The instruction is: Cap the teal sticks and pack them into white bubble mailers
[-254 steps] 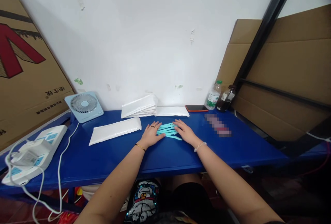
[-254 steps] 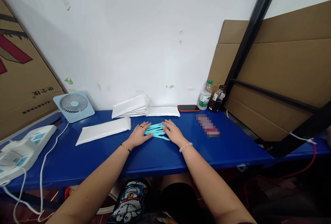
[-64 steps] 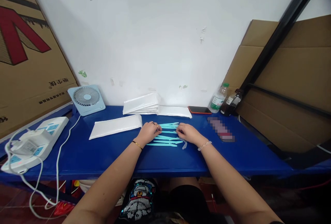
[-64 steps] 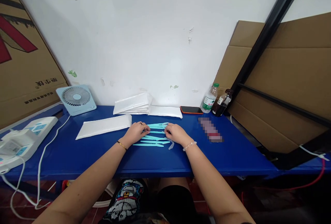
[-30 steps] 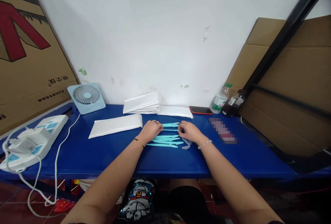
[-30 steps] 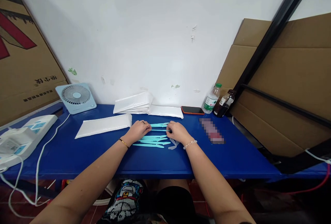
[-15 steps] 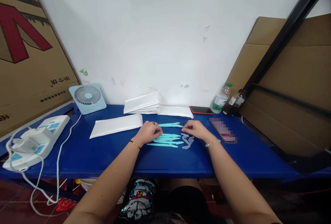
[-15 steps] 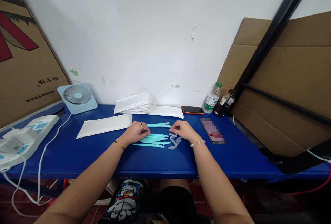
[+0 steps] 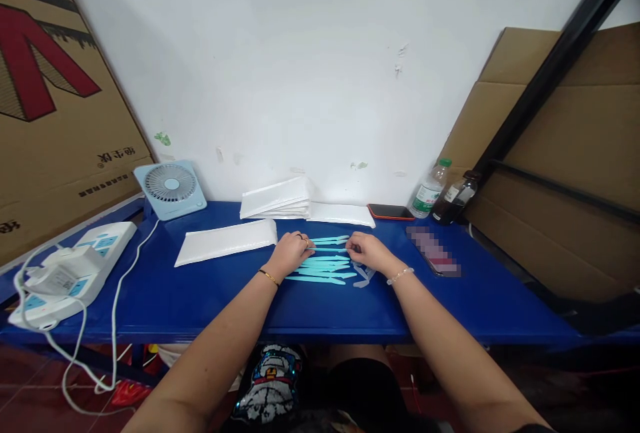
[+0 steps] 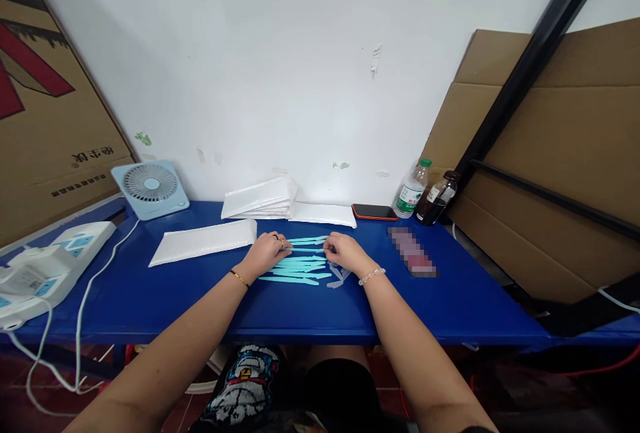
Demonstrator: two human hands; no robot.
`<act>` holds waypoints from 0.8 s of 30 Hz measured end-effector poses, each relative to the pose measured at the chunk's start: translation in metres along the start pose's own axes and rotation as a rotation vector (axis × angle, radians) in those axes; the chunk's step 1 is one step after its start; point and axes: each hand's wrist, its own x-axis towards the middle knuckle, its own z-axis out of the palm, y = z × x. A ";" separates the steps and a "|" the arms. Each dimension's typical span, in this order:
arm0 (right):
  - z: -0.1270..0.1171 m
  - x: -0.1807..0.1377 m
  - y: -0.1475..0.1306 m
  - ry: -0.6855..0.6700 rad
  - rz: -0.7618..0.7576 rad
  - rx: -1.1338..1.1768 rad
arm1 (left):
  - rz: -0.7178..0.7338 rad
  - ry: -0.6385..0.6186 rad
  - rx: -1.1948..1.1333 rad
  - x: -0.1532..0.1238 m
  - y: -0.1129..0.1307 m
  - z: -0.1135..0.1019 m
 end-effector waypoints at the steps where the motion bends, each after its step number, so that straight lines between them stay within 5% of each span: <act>1: -0.001 -0.002 0.002 -0.014 -0.001 0.023 | -0.006 -0.007 -0.011 0.000 -0.001 -0.001; 10: -0.017 -0.008 0.022 -0.009 0.104 0.059 | -0.066 -0.033 -0.179 -0.010 -0.004 -0.015; 17: 0.006 0.026 0.014 0.000 0.027 -0.063 | -0.135 0.086 -0.167 -0.009 -0.004 -0.013; 24: 0.007 0.019 0.000 0.000 -0.084 -0.105 | -0.069 0.094 -0.047 -0.005 -0.002 -0.005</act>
